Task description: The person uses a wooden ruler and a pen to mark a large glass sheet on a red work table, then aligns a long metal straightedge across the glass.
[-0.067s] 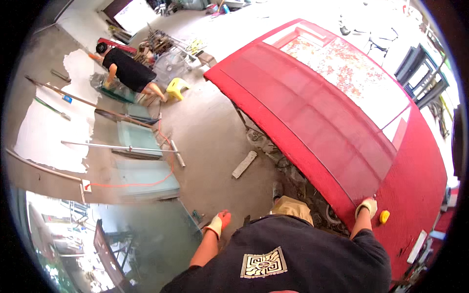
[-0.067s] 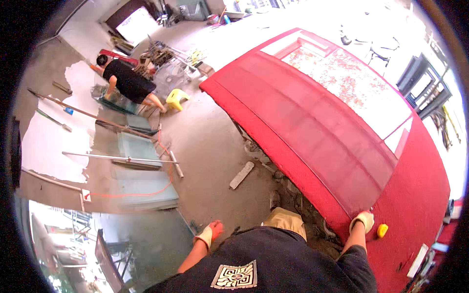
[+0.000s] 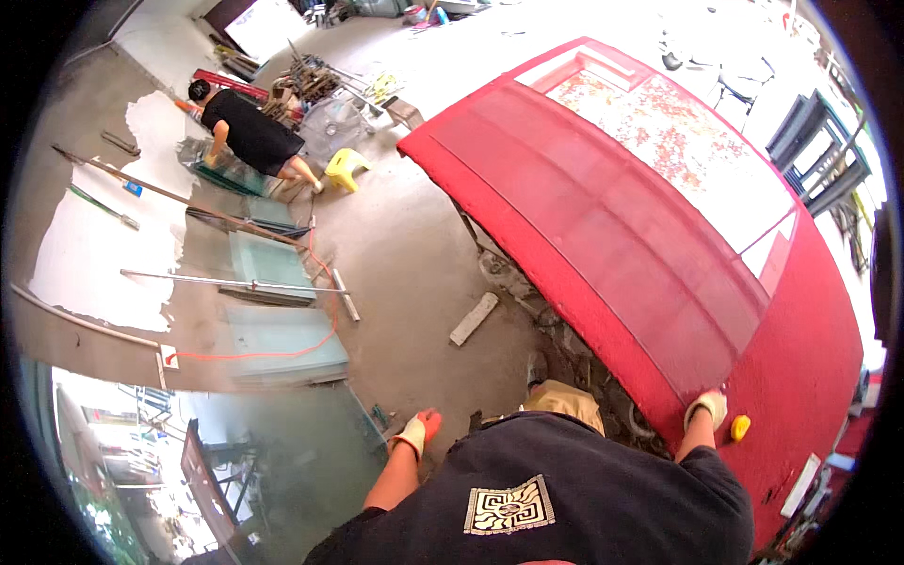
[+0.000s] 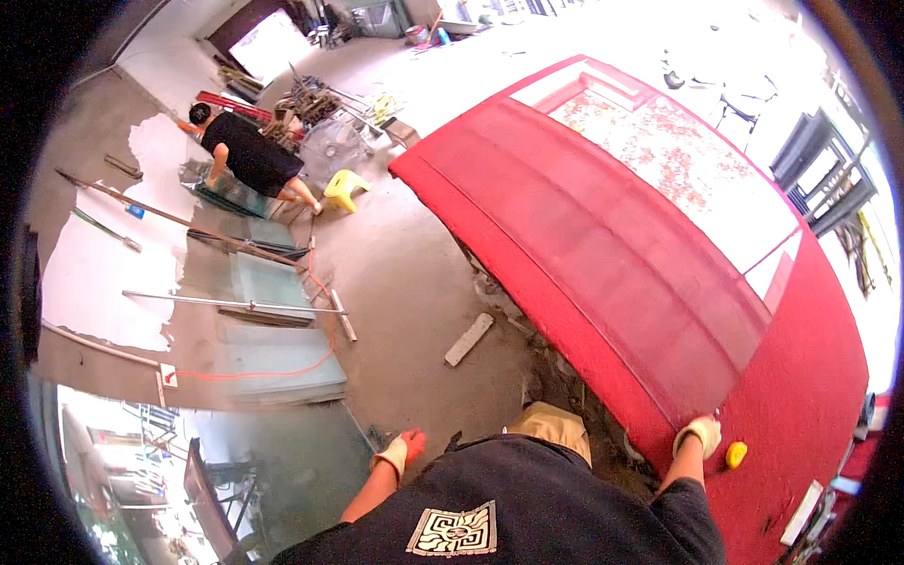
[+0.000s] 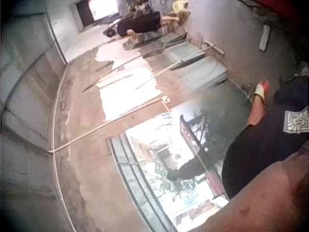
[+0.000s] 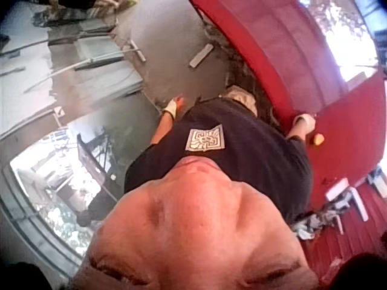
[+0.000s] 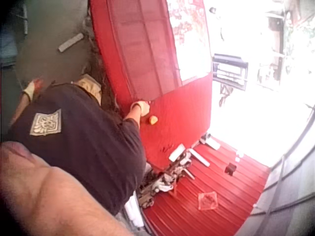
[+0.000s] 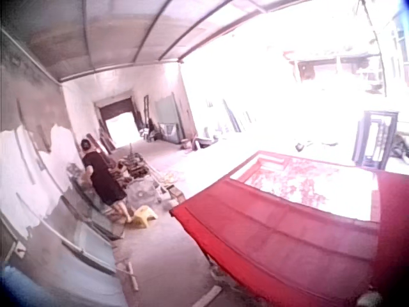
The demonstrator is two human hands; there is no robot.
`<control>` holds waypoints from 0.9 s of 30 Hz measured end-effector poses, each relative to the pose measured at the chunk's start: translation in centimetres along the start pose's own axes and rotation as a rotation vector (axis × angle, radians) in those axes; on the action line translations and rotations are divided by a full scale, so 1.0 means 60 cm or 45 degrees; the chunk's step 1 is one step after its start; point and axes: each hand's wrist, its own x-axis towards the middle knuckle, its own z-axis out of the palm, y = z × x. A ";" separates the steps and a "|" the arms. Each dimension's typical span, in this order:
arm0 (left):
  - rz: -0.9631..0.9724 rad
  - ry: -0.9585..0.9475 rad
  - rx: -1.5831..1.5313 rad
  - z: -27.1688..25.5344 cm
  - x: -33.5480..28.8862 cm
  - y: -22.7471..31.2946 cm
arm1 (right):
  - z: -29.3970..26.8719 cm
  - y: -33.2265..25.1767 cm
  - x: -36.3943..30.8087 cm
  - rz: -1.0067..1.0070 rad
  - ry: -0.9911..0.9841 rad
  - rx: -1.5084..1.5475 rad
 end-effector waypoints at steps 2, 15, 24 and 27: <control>0.105 0.210 0.143 -0.019 0.032 -0.023 | -0.005 -0.019 -0.007 0.092 0.049 0.028; 0.274 0.081 0.277 -0.226 0.198 0.396 | 0.031 -0.031 0.012 0.309 0.045 -0.072; 0.659 -0.105 -0.147 -0.322 0.343 0.815 | 0.079 0.030 0.112 0.530 -0.121 0.134; 0.668 -0.042 -0.009 -0.305 0.378 0.890 | 0.079 0.027 0.094 0.492 -0.049 0.384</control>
